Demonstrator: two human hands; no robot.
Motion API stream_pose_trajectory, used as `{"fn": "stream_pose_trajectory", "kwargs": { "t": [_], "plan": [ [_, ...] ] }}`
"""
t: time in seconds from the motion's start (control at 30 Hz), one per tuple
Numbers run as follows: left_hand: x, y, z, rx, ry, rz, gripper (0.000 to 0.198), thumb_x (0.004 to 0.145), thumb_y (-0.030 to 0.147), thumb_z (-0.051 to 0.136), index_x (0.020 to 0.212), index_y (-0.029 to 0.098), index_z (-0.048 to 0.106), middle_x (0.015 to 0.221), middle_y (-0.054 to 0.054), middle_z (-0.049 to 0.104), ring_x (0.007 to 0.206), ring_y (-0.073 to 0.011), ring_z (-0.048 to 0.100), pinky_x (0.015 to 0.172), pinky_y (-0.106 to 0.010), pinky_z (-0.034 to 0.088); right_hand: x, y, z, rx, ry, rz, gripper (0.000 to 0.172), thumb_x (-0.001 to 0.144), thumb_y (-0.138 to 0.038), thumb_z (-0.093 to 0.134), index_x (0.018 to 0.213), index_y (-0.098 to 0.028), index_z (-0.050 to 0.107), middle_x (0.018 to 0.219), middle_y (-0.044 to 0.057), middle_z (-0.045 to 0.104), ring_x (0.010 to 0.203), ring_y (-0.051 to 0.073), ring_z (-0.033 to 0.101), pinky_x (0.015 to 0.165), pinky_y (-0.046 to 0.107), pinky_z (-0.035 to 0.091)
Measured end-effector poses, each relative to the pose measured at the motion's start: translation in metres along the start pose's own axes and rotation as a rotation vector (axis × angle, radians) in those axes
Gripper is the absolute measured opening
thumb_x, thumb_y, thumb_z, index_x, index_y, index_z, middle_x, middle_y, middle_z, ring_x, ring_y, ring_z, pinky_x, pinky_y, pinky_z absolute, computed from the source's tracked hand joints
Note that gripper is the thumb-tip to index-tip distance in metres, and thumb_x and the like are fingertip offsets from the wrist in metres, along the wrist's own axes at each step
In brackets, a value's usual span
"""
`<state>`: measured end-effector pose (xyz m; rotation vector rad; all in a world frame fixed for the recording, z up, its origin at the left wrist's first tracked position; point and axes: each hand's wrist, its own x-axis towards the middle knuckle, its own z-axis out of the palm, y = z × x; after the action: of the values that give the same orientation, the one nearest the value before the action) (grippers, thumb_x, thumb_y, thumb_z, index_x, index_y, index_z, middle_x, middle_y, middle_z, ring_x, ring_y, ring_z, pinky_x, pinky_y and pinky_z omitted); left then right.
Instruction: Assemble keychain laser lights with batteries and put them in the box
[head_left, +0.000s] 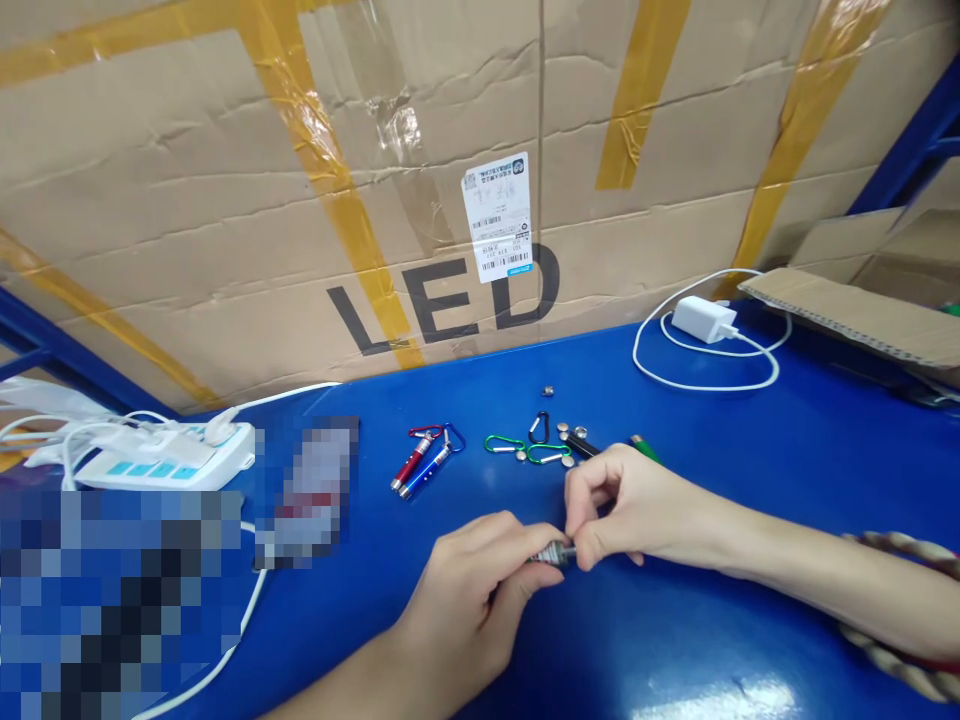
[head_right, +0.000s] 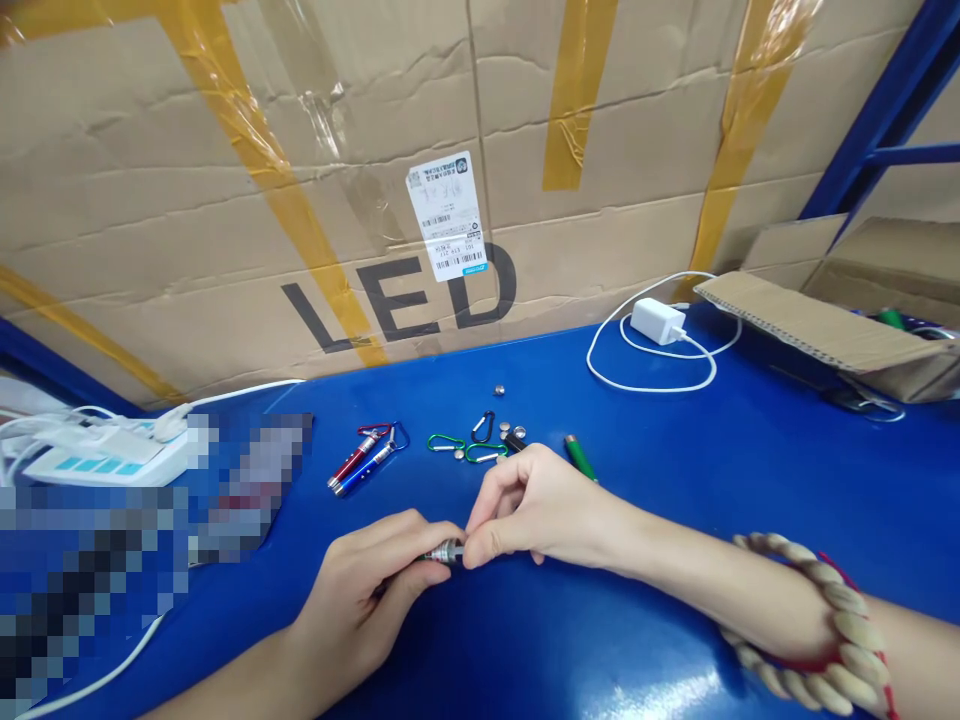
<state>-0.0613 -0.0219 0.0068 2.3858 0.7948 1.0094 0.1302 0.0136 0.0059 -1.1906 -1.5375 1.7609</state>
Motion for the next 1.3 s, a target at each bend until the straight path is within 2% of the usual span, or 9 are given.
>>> {"fn": "stream_pose_trajectory", "kwargs": {
  "t": [0.3,0.5,0.6,0.67,0.77,0.83,0.97,1.1,1.3],
  "plan": [
    [-0.002,0.000,0.002,0.015,-0.015,-0.031,0.022,0.092,0.014,0.047,0.088,0.012,0.069,0.068,-0.003,0.060,0.060,-0.0136,0.052,0.060,-0.021,0.040,-0.002,0.004,0.005,0.017,0.003,-0.002,0.030,0.051,-0.023,0.081,0.057,-0.015,0.053,0.048,-0.005,0.057,0.038,0.003,0.043,0.028,0.009,0.033],
    [0.003,0.000,0.000,-0.069,0.013,-0.157,0.019,0.087,0.010,0.051,0.088,0.014,0.070,0.068,-0.001,0.059,0.057,-0.0123,0.047,0.056,-0.020,0.037,0.000,0.001,0.005,0.015,-0.007,-0.046,0.038,0.054,-0.035,0.082,0.062,-0.016,0.050,0.046,-0.007,0.051,0.041,0.005,0.043,0.029,0.010,0.033],
    [0.004,0.000,-0.001,-0.100,0.025,-0.228,0.021,0.087,0.012,0.049,0.081,0.014,0.068,0.063,0.000,0.054,0.058,-0.0129,0.046,0.055,-0.021,0.035,-0.001,-0.001,0.009,-0.024,0.055,-0.102,0.039,0.059,-0.042,0.079,0.064,-0.017,0.049,0.044,-0.008,0.047,0.039,0.005,0.041,0.030,0.012,0.032],
    [0.006,0.001,-0.002,-0.140,0.030,-0.303,0.022,0.088,0.014,0.048,0.077,0.014,0.067,0.061,0.000,0.050,0.058,-0.0128,0.046,0.054,-0.021,0.034,-0.002,-0.001,0.011,-0.145,0.147,-0.238,0.034,0.065,-0.042,0.076,0.066,-0.017,0.052,0.044,-0.008,0.047,0.038,0.005,0.041,0.034,0.014,0.034],
    [0.008,0.001,-0.003,-0.225,0.031,-0.415,0.023,0.087,0.017,0.047,0.072,0.014,0.064,0.060,0.001,0.047,0.059,-0.0126,0.046,0.053,-0.020,0.033,-0.005,0.002,0.010,-0.446,0.280,-0.637,0.019,0.076,-0.034,0.070,0.070,-0.017,0.062,0.060,-0.001,0.058,0.046,0.006,0.048,0.042,0.016,0.040],
    [0.010,0.002,-0.003,-0.271,0.018,-0.455,0.024,0.087,0.018,0.047,0.068,0.013,0.062,0.058,0.002,0.046,0.059,-0.0125,0.045,0.054,-0.020,0.032,-0.007,0.003,0.006,-0.621,0.297,-0.878,0.012,0.083,-0.029,0.064,0.077,-0.019,0.067,0.073,0.001,0.062,0.056,0.008,0.056,0.049,0.016,0.044],
    [0.012,0.002,-0.004,-0.327,0.009,-0.495,0.026,0.085,0.019,0.046,0.063,0.013,0.057,0.058,0.002,0.046,0.058,-0.0113,0.043,0.055,-0.021,0.032,-0.010,0.003,-0.005,-0.974,0.371,-1.169,0.017,0.093,-0.023,0.050,0.096,-0.022,0.067,0.083,0.003,0.066,0.064,0.008,0.061,0.054,0.017,0.045],
    [0.010,0.000,-0.002,-0.378,0.004,-0.543,0.024,0.085,0.021,0.046,0.067,0.013,0.058,0.058,0.003,0.045,0.057,-0.0108,0.040,0.054,-0.021,0.031,-0.010,0.003,-0.012,-1.213,0.427,-1.242,0.030,0.097,-0.022,0.039,0.091,-0.028,0.067,0.077,-0.002,0.068,0.053,0.007,0.057,0.047,0.020,0.037],
    [0.007,-0.001,-0.003,-0.402,-0.037,-0.524,0.022,0.084,0.021,0.047,0.072,0.013,0.064,0.059,0.002,0.047,0.056,-0.0113,0.042,0.054,-0.021,0.033,-0.010,0.007,-0.015,-1.246,0.398,-1.186,0.026,0.095,-0.018,0.044,0.095,-0.029,0.067,0.080,-0.003,0.070,0.058,0.008,0.060,0.050,0.021,0.039]
  ]
}}
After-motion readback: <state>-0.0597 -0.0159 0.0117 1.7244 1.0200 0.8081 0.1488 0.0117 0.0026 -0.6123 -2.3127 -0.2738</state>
